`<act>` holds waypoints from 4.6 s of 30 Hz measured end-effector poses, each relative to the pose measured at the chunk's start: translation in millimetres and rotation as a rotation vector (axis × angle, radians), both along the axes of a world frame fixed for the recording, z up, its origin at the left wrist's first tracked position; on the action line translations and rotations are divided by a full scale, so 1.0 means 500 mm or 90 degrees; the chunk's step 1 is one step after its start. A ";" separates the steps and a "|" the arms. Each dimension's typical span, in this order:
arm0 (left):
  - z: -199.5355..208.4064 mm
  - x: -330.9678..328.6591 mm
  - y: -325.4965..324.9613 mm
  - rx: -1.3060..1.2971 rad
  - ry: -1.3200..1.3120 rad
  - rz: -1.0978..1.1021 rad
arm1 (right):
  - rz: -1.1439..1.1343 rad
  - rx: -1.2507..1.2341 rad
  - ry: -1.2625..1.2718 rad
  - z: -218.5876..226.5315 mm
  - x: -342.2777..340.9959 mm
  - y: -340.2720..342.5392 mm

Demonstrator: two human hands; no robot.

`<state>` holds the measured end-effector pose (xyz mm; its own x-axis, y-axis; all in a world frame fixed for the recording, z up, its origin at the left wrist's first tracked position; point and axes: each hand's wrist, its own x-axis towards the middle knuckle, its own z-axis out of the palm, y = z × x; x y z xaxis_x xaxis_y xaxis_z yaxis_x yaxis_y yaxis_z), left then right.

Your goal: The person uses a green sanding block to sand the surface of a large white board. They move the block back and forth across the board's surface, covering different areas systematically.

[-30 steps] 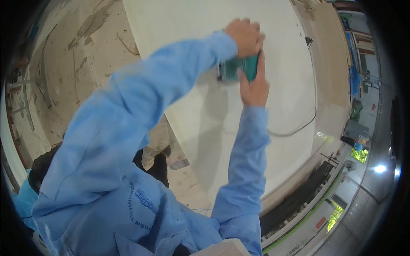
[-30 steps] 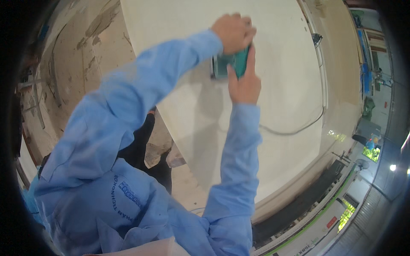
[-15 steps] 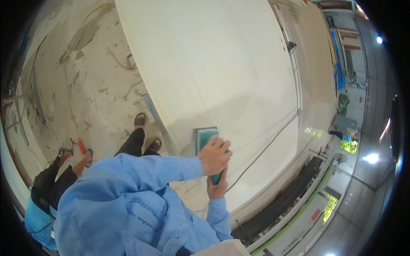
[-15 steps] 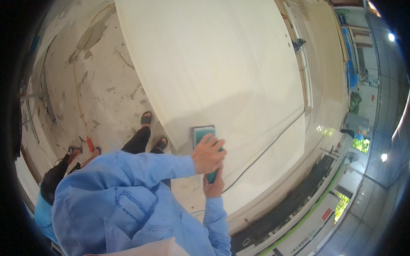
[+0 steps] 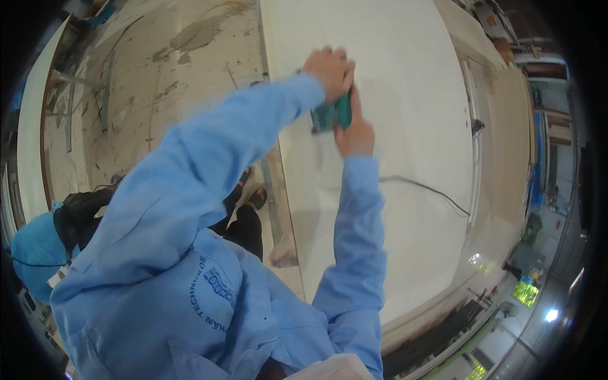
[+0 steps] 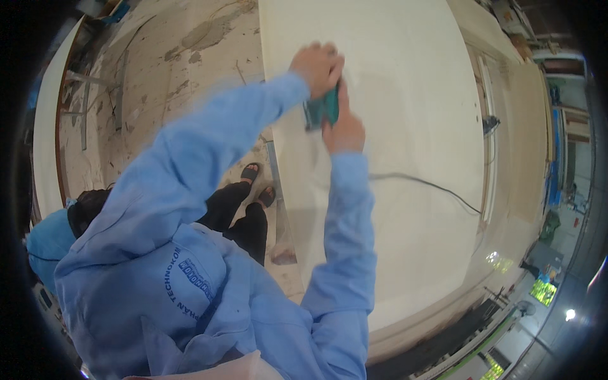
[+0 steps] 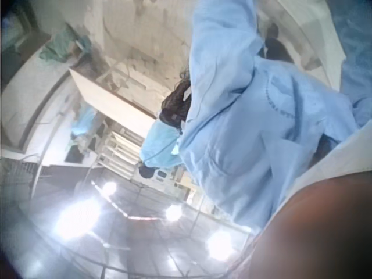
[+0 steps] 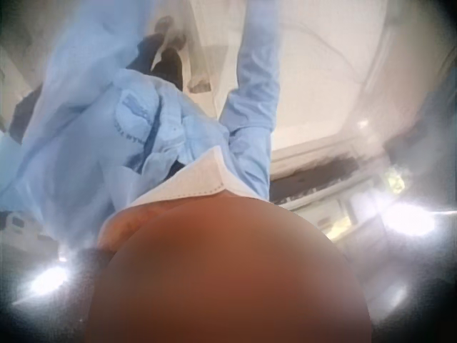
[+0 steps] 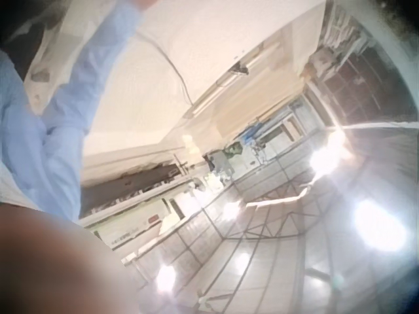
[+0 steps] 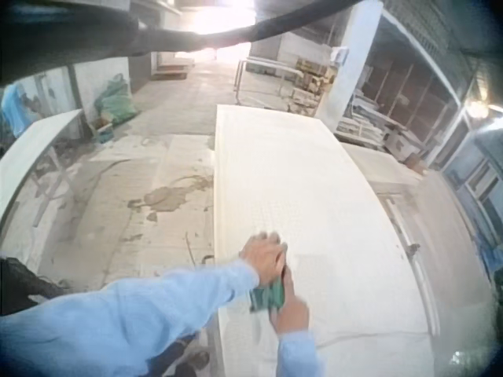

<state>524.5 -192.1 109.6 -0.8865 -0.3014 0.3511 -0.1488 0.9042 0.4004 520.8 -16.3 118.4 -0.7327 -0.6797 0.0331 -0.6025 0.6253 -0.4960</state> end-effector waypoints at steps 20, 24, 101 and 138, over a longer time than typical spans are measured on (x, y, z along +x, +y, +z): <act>-0.009 -0.175 -0.468 0.001 0.064 0.061 | 0.074 -0.016 0.093 0.016 -0.195 -0.466; -0.007 -0.214 -0.475 -0.011 0.023 0.046 | 0.029 -0.011 0.020 0.002 -0.213 -0.476; 0.029 -0.351 -0.869 0.148 0.042 0.016 | 0.121 -0.056 -0.074 0.044 -0.415 -0.871; -0.009 -1.099 -1.727 0.001 0.164 0.075 | 0.054 0.045 0.046 0.046 -1.115 -1.740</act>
